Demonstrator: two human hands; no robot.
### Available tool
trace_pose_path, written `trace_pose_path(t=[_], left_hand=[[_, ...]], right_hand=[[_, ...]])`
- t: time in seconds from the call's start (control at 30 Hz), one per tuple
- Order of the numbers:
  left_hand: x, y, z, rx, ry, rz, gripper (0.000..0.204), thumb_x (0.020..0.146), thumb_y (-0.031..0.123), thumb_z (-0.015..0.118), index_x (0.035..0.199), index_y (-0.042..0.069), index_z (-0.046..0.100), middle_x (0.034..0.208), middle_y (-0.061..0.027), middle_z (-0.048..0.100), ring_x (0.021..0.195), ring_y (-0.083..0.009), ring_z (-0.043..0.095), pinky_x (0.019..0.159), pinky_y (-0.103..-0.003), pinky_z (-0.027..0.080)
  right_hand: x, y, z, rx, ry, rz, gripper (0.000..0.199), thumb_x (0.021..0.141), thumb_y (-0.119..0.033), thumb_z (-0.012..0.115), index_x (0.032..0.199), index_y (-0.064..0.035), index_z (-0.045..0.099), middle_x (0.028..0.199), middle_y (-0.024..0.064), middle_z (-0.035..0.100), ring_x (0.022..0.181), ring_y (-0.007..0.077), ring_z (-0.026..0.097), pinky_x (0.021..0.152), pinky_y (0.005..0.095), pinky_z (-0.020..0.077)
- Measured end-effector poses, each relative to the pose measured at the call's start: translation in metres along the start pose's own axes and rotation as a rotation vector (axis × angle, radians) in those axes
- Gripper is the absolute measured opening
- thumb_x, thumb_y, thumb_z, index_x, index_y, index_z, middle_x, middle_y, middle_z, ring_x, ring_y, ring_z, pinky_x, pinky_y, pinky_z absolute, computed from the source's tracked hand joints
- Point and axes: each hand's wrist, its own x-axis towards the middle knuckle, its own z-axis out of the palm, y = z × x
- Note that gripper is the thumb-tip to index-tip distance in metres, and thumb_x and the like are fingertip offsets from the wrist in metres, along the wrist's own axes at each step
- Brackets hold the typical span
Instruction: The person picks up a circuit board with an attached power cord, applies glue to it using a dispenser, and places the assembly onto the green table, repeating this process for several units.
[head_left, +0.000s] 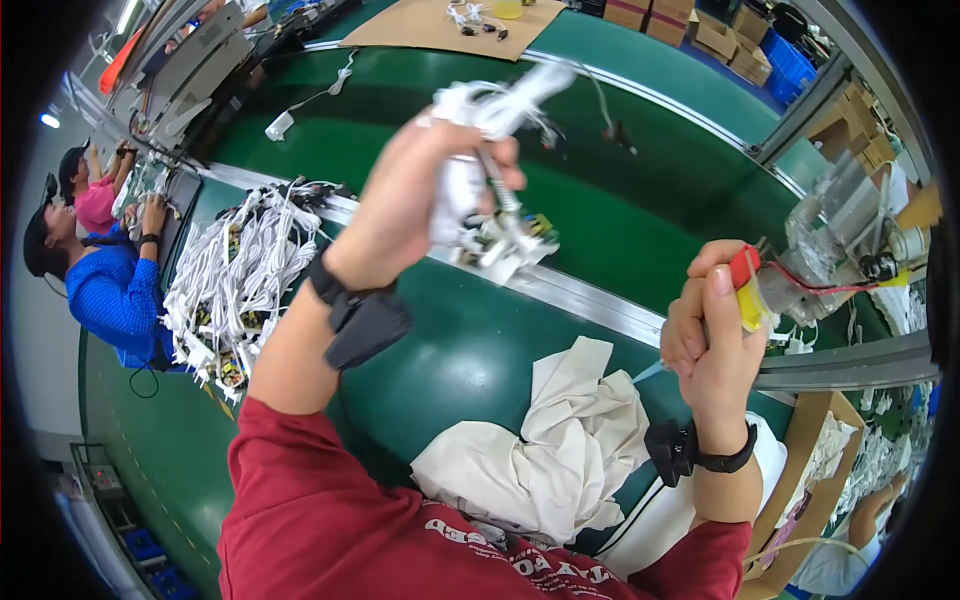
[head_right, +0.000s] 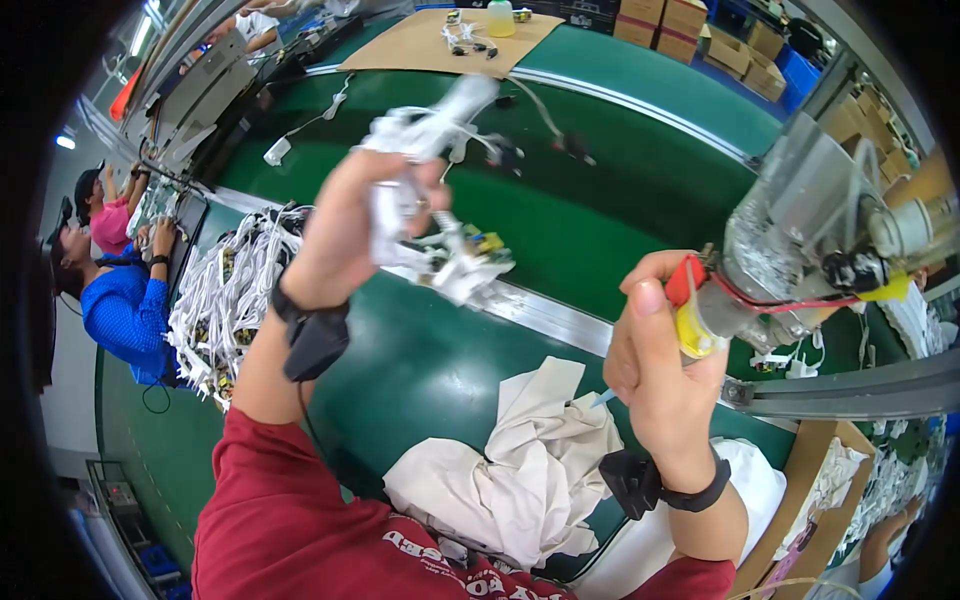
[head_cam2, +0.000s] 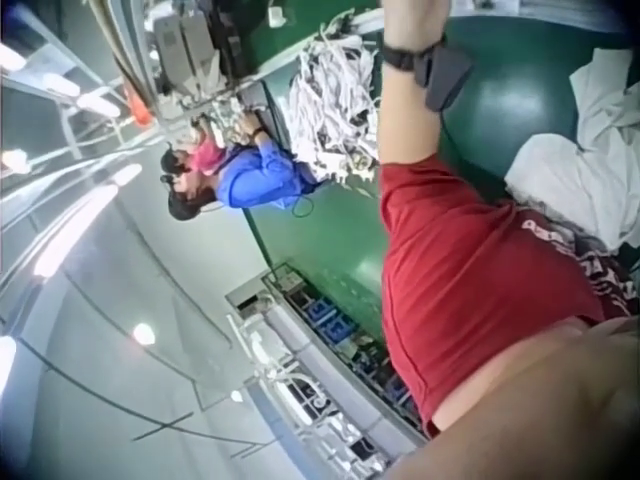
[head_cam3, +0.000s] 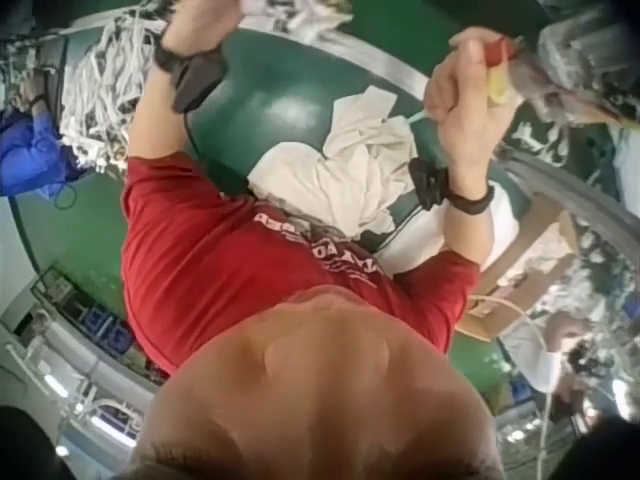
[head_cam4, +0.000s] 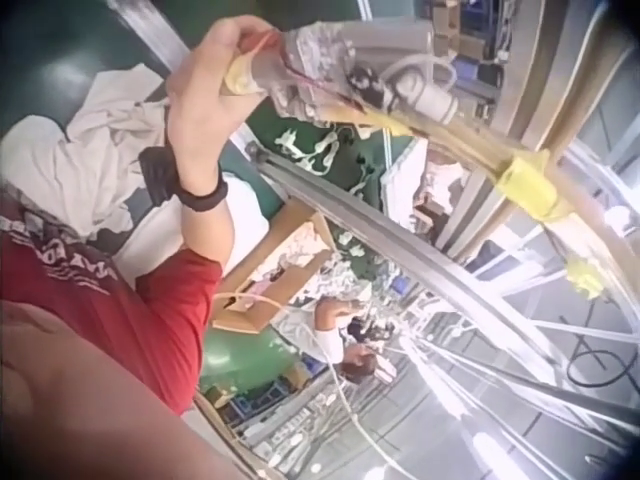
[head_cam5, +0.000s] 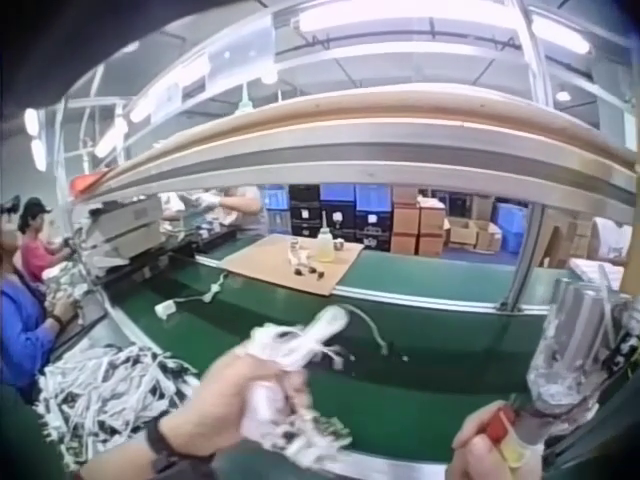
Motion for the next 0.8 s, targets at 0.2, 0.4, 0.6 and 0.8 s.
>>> trace_pose_path(t=[0.2,0.4,0.6,0.8], left_hand=[[-0.118,0.088,-0.038,0.064,0.236,0.291,0.051,0.083,0.019,0.049,0.126,-0.006,0.036,0.080,-0.0040,0.051,0.056,-0.0088,0.048,0.041,-0.018,0.041],[-0.252,0.167,-0.086,0.580,0.690,0.493,0.032,0.087,0.014,0.048,0.112,-0.005,0.044,0.085,-0.0047,0.050,0.064,-0.0060,0.046,0.053,-0.018,0.041],[-0.244,0.163,-0.143,1.883,1.053,0.377,0.038,0.083,0.015,0.055,0.118,0.001,0.045,0.087,-0.0149,0.061,0.069,-0.0234,0.060,0.063,-0.035,0.049],[-0.212,0.116,-0.240,2.264,0.724,0.053,0.048,0.082,0.034,0.060,0.112,-0.002,0.047,0.102,-0.0220,0.058,0.094,-0.0384,0.057,0.075,-0.041,0.048]], right_hand=[[-0.006,0.003,0.021,0.049,0.016,0.045,0.020,0.094,-0.024,0.049,0.093,-0.0051,0.045,0.051,-0.0047,0.033,0.040,0.0030,0.028,0.036,0.0198,0.0234],[-0.015,0.015,0.045,0.057,-0.012,0.002,0.020,0.096,-0.025,0.043,0.095,-0.0050,0.043,0.050,-0.0042,0.031,0.037,0.0025,0.026,0.034,0.0192,0.0222],[-0.028,0.017,0.072,0.038,-0.014,-0.011,0.020,0.096,-0.026,0.042,0.095,-0.0055,0.043,0.049,-0.0044,0.029,0.035,0.0025,0.025,0.033,0.0189,0.0211],[-0.033,0.015,0.064,0.025,-0.028,-0.017,0.023,0.096,-0.029,0.043,0.094,-0.0061,0.043,0.048,-0.0047,0.028,0.034,0.0028,0.023,0.031,0.0193,0.0188]])
